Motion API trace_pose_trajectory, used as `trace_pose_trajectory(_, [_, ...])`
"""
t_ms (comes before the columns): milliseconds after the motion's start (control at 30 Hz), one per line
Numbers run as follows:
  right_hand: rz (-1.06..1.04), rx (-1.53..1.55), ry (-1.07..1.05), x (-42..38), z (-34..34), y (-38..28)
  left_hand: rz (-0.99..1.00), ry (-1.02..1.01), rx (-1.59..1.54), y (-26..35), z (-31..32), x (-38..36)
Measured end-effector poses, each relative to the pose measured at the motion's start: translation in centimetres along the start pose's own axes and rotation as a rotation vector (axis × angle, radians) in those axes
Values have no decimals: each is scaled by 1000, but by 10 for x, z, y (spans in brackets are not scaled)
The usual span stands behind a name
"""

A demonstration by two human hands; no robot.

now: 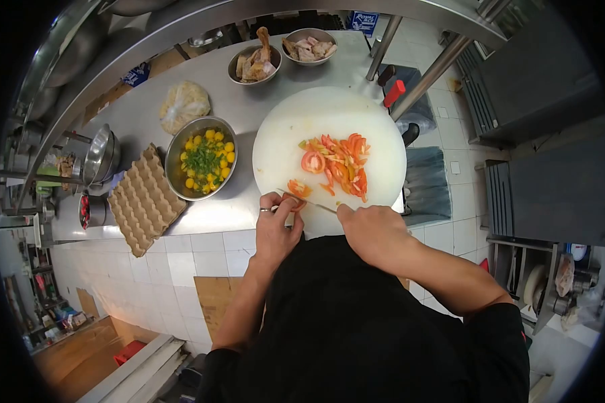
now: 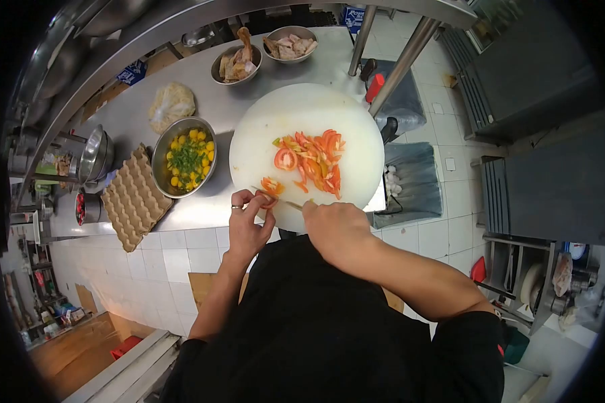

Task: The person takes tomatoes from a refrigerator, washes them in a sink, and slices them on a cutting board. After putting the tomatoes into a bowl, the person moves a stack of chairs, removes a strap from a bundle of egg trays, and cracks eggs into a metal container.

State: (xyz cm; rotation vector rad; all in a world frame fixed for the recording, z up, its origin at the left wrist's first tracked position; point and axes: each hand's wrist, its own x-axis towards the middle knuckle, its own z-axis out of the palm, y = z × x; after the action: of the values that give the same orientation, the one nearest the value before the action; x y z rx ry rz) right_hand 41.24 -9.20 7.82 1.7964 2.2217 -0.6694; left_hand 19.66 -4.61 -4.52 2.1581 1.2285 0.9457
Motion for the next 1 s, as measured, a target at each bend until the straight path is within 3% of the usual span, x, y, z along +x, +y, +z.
trace_pose_trajectory(200, [-1, 17, -27, 7, -6, 16, 12, 55, -35, 5, -4, -5])
trace_pose_trajectory(367, [51, -47, 10, -18, -15, 0, -112, 104, -99, 4, 9, -9])
trace_pose_trajectory(467, [74, -79, -34, -13, -4, 3, -51, 73, 13, 5, 11, -6])
trace_pose_trajectory(567, [-21, -41, 69, 2, -5, 12, -102, 17, 12, 7, 8, -2])
trace_pose_trajectory(767, [49, -88, -46, -12, -5, 8, -120, 26, -5, 11, 10, 0])
trace_pose_trajectory(833, [-41, -49, 46, 4, 11, 22, -113, 23, -3, 7, 11, -1])
trace_pose_trajectory(933, [4, -111, -37, -16, -27, 1, -102, 14, 19, 6, 8, -1])
trace_pose_trajectory(1000, [18, -92, -27, -15, -16, 3, -97, 3, 24, 9, 10, -2])
